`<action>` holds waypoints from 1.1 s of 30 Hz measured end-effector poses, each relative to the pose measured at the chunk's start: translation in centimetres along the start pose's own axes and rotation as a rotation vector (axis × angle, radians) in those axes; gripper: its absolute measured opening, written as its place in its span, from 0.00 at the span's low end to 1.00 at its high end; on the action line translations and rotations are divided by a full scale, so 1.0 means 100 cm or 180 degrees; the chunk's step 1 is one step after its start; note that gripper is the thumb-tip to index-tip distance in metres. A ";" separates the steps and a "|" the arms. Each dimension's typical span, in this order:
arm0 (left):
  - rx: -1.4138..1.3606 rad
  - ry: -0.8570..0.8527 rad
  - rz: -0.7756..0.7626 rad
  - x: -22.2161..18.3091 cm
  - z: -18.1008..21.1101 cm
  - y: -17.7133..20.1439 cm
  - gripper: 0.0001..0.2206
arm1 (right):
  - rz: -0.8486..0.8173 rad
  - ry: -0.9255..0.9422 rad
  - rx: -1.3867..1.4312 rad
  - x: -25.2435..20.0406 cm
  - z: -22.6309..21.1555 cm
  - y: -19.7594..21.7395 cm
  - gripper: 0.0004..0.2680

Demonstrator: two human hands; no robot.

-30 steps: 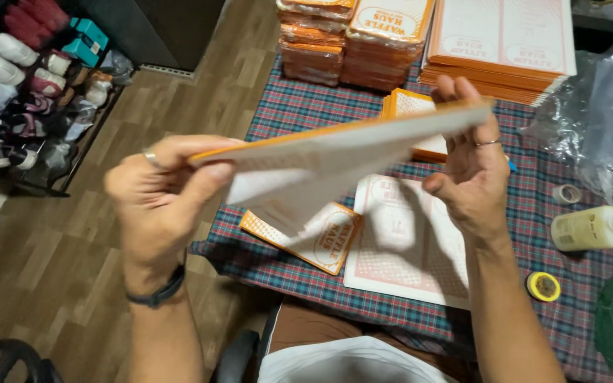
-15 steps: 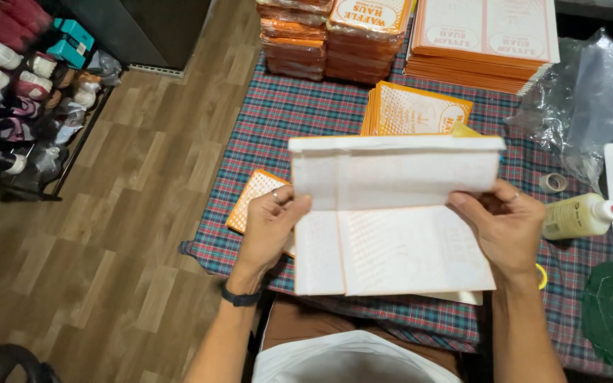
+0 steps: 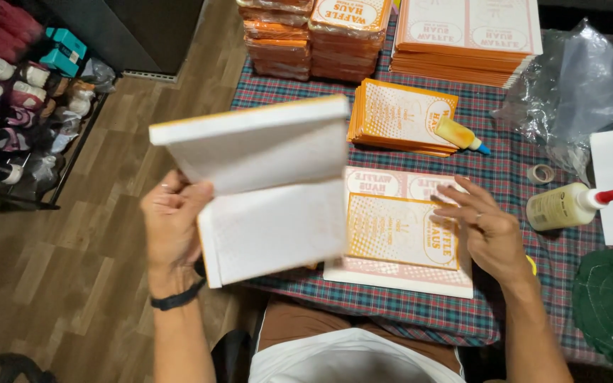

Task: The person prepares paper waffle bags by hand by folding sheets, applying glue, and stacking them in piles.

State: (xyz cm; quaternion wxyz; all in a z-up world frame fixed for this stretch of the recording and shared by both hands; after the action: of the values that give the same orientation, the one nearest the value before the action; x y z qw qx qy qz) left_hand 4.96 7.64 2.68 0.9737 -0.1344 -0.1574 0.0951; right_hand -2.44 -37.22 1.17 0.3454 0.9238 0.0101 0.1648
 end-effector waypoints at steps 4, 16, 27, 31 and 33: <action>0.0138 0.0238 -0.0783 -0.017 -0.037 -0.065 0.12 | 0.0279 -0.1103 0.2204 0.004 -0.019 0.002 0.18; 0.0592 0.0034 -0.2512 -0.038 -0.069 -0.173 0.19 | 0.0826 -0.1310 0.1668 -0.022 0.034 0.015 0.04; 0.1476 -0.1436 -0.2327 -0.070 -0.052 -0.194 0.13 | 0.0595 -0.0764 0.0121 -0.015 0.005 -0.003 0.10; 0.3163 -0.0906 -0.3316 -0.087 -0.040 -0.208 0.26 | 0.0212 -0.0566 -0.1279 -0.013 -0.031 -0.030 0.16; 0.3496 -0.1019 -0.3505 -0.095 -0.050 -0.204 0.28 | -0.0130 -0.0702 -0.1816 -0.017 -0.039 -0.040 0.19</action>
State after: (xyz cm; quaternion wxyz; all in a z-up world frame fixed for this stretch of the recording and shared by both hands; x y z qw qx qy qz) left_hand 0.67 -15.03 1.37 0.7733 0.4776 -0.2699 -0.3179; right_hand -4.90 -31.89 0.82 0.5931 0.8014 -0.0556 0.0528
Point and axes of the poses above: each hand's wrist, its own x-axis towards the middle knuckle, its own y-axis out of the back of the hand, z = x × y, the point moved 4 cm from there along x, towards the middle knuckle, and after that the axes turned 10 degrees about -y, right-handed, at the moved point
